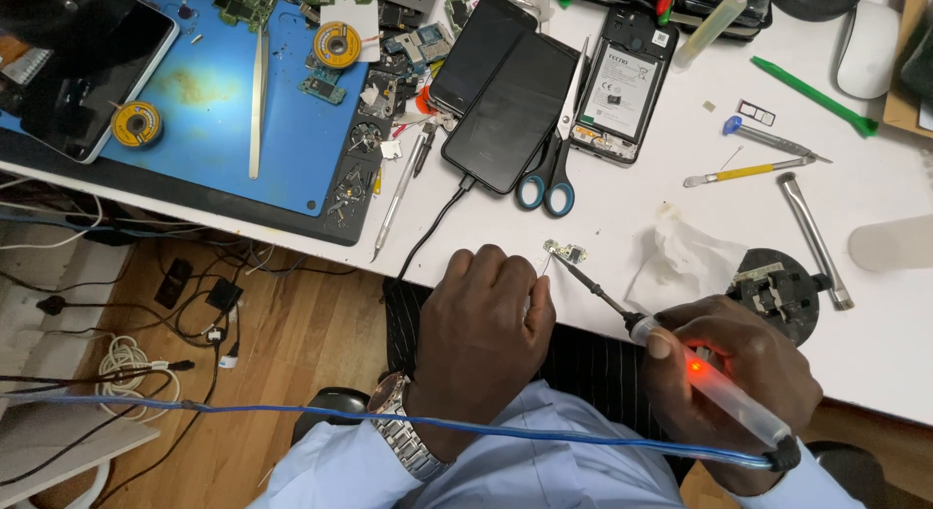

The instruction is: Cleaning and inspecting a small circuit board using a liquid dispenser and a soldering iron at a repair station.

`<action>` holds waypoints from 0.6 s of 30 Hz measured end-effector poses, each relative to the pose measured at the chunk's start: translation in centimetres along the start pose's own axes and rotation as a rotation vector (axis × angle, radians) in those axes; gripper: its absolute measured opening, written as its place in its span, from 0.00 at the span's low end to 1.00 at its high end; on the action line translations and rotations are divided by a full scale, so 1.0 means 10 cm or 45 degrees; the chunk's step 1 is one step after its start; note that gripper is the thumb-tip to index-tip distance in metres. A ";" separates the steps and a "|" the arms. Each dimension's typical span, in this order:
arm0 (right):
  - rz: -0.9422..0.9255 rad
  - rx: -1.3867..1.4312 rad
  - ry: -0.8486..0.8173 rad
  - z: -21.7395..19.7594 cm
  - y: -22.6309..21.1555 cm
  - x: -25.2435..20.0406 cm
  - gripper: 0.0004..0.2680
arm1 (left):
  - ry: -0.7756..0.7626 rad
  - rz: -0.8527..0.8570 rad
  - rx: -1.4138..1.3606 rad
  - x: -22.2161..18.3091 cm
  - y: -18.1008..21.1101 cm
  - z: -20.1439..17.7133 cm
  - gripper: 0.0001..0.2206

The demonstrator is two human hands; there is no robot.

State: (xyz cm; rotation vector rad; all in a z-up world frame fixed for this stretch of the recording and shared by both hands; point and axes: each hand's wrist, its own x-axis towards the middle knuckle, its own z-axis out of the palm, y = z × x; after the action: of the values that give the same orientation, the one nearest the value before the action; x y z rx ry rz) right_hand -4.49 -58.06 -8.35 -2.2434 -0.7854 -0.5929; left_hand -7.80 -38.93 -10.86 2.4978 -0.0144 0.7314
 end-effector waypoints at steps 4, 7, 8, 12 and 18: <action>-0.083 0.063 0.016 0.00 -0.01 0.06 0.07 | 0.001 -0.014 0.032 0.00 0.00 0.01 0.10; -0.078 0.077 0.015 0.01 0.00 0.05 0.08 | -0.013 -0.013 0.016 -0.01 0.00 0.01 0.08; -0.078 0.077 0.015 0.01 -0.01 0.06 0.08 | -0.013 -0.014 0.016 -0.01 0.00 0.01 0.08; -0.087 0.116 0.039 0.03 -0.01 0.06 0.07 | -0.007 -0.012 0.018 -0.01 0.00 0.01 0.09; -0.070 0.089 0.043 0.04 -0.01 0.04 0.07 | -0.006 -0.019 0.021 -0.01 0.00 0.01 0.09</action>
State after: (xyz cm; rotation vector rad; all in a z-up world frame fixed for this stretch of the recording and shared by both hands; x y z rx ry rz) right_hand -4.16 -57.60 -8.34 -2.1485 -0.8408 -0.6181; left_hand -7.86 -38.96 -11.00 2.5128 0.0084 0.7226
